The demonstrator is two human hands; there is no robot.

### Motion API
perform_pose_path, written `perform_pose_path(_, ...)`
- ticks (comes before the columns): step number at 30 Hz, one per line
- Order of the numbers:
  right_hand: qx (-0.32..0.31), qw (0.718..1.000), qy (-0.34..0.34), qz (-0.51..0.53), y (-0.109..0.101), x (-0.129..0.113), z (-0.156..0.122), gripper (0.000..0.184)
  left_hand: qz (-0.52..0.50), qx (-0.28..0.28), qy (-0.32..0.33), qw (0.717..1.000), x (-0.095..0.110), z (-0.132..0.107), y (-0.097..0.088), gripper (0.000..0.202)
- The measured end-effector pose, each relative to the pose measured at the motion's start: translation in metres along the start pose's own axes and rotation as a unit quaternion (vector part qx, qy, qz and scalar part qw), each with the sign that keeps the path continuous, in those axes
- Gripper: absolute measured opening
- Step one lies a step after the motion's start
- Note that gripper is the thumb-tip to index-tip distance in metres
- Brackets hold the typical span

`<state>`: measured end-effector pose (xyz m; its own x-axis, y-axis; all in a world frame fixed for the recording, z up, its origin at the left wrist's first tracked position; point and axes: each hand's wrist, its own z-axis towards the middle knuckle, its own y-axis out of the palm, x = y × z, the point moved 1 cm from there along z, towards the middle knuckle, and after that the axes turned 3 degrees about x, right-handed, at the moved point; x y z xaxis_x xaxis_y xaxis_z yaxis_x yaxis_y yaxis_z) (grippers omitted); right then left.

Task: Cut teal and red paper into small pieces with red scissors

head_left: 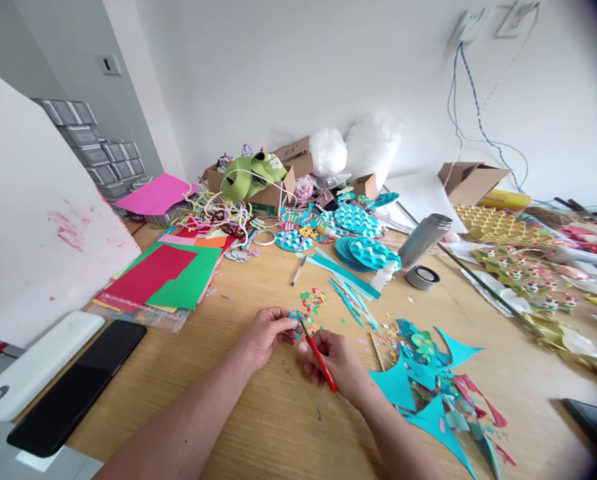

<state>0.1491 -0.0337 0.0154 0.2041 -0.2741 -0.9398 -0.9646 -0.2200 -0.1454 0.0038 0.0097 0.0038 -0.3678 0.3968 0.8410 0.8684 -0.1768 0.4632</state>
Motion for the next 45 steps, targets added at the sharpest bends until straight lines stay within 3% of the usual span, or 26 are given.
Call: perform_pose_path(45,-0.001,0.999,-0.022,0.032,0.0075,-0.0007,-0.001,0.046,0.02,-0.005,0.042,0.999,0.0001,0.0,0.0,0.016)
